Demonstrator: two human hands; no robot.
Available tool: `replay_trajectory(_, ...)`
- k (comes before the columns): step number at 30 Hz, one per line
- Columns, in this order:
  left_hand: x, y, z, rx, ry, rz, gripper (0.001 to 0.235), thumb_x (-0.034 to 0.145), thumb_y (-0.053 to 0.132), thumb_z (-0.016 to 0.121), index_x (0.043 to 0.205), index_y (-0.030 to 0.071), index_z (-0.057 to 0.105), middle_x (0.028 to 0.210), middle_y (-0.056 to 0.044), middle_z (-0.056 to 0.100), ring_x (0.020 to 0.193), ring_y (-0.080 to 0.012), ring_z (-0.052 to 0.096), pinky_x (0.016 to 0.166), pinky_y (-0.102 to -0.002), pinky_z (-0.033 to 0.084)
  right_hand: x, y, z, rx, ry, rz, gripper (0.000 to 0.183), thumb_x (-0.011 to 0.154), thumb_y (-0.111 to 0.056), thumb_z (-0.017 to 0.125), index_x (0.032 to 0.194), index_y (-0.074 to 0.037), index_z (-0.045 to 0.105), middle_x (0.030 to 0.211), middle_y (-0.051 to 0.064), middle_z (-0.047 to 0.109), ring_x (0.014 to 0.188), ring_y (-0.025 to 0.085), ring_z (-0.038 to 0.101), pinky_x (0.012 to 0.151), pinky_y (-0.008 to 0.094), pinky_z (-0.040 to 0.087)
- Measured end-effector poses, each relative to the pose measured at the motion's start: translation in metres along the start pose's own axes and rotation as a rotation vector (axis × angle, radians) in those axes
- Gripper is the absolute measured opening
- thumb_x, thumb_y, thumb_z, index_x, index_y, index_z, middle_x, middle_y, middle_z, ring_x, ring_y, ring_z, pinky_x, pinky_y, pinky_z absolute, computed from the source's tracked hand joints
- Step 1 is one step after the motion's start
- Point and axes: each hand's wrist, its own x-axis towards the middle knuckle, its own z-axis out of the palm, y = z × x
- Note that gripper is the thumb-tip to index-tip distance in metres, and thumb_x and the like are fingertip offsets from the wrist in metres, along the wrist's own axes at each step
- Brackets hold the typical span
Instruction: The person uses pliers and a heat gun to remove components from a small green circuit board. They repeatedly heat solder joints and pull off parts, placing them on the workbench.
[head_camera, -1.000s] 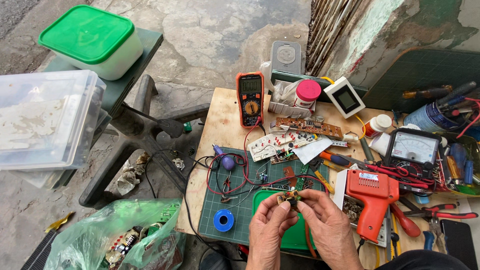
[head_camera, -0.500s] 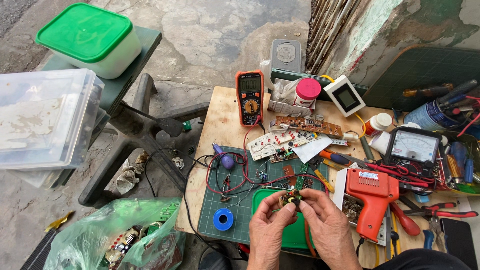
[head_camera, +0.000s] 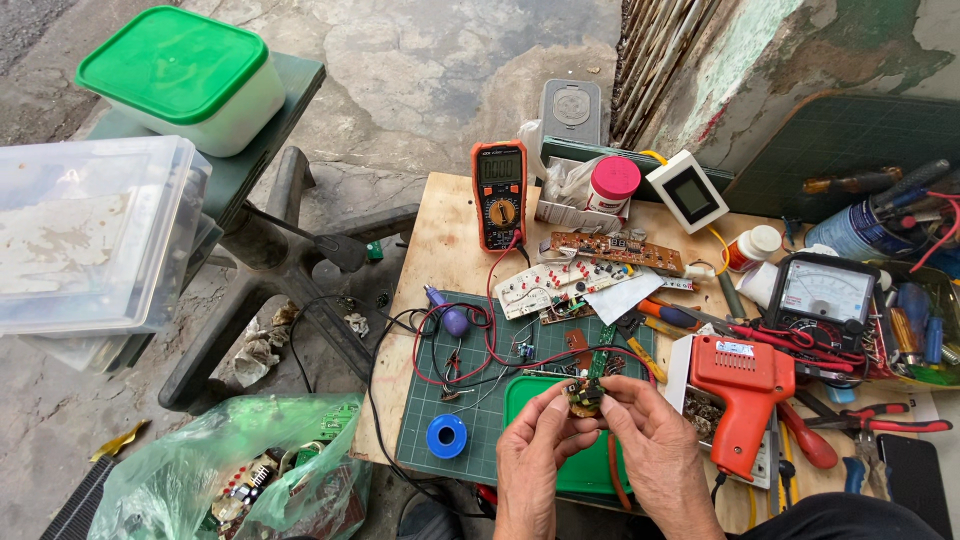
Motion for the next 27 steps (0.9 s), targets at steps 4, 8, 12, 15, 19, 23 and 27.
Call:
replay_trajectory(4,0.000,0.000,0.000,0.007,0.003,-0.002,0.044,0.103,0.015,0.070,0.138,-0.008,0.084,0.106,-0.023,0.087,0.090,-0.0295,0.084,0.084,-0.035,0.069,0.000,0.000,0.000,0.027,0.002,0.021,0.033,0.100,-0.009,0.075,0.132,-0.005,0.082,0.125,0.009,0.090,0.116,0.018,0.085,0.106,0.029,0.064)
replay_trajectory(8,0.005,-0.005,-0.002,-0.040,0.023,-0.012,0.040,0.102,0.013,0.072,0.134,-0.008,0.083,0.101,-0.025,0.084,0.086,-0.0296,0.082,0.082,-0.037,0.069,-0.002,-0.005,0.000,-0.022,0.003,0.025,0.032,0.099,-0.011,0.076,0.130,-0.008,0.084,0.121,0.007,0.092,0.109,0.017,0.086,0.100,0.028,0.064)
replay_trajectory(12,0.010,-0.011,-0.006,-0.108,0.038,-0.027,0.038,0.101,0.013,0.074,0.133,-0.008,0.079,0.100,-0.027,0.084,0.084,-0.0300,0.081,0.080,-0.038,0.069,-0.004,-0.009,0.001,-0.048,0.016,0.022,0.032,0.099,-0.013,0.077,0.129,-0.009,0.086,0.116,0.005,0.092,0.101,0.015,0.086,0.095,0.027,0.065)
replay_trajectory(15,0.011,-0.010,-0.006,-0.129,0.042,-0.041,0.039,0.100,0.013,0.075,0.135,-0.005,0.078,0.102,-0.027,0.084,0.083,-0.0298,0.081,0.078,-0.037,0.068,-0.004,-0.012,0.001,-0.002,0.016,0.030,0.030,0.099,-0.012,0.078,0.127,-0.006,0.088,0.112,0.007,0.092,0.094,0.016,0.083,0.090,0.028,0.065)
replay_trajectory(19,0.011,-0.011,-0.007,-0.118,0.060,-0.023,0.037,0.103,0.009,0.072,0.138,-0.003,0.077,0.096,-0.029,0.083,0.081,-0.0302,0.081,0.077,-0.037,0.069,-0.005,-0.017,0.001,-0.011,0.008,-0.003,0.030,0.099,-0.013,0.077,0.126,-0.007,0.089,0.109,0.008,0.091,0.080,0.019,0.082,0.083,0.029,0.066)
replay_trajectory(23,0.009,-0.010,-0.007,-0.111,0.041,-0.019,0.035,0.101,0.007,0.075,0.133,-0.006,0.076,0.095,-0.029,0.083,0.083,-0.0317,0.082,0.080,-0.037,0.069,-0.004,-0.017,0.003,0.067,0.027,0.059,0.030,0.100,-0.010,0.077,0.126,-0.002,0.090,0.098,0.012,0.087,0.073,0.021,0.073,0.075,0.031,0.062)
replay_trajectory(27,0.005,-0.008,-0.007,-0.126,0.027,-0.006,0.034,0.098,0.002,0.078,0.130,-0.008,0.073,0.101,-0.030,0.084,0.086,-0.0334,0.081,0.083,-0.039,0.069,-0.019,-0.061,0.005,0.023,-0.009,0.257,0.037,0.102,-0.020,0.074,0.134,-0.010,0.090,0.125,0.004,0.087,0.090,0.020,0.073,0.091,0.030,0.059)
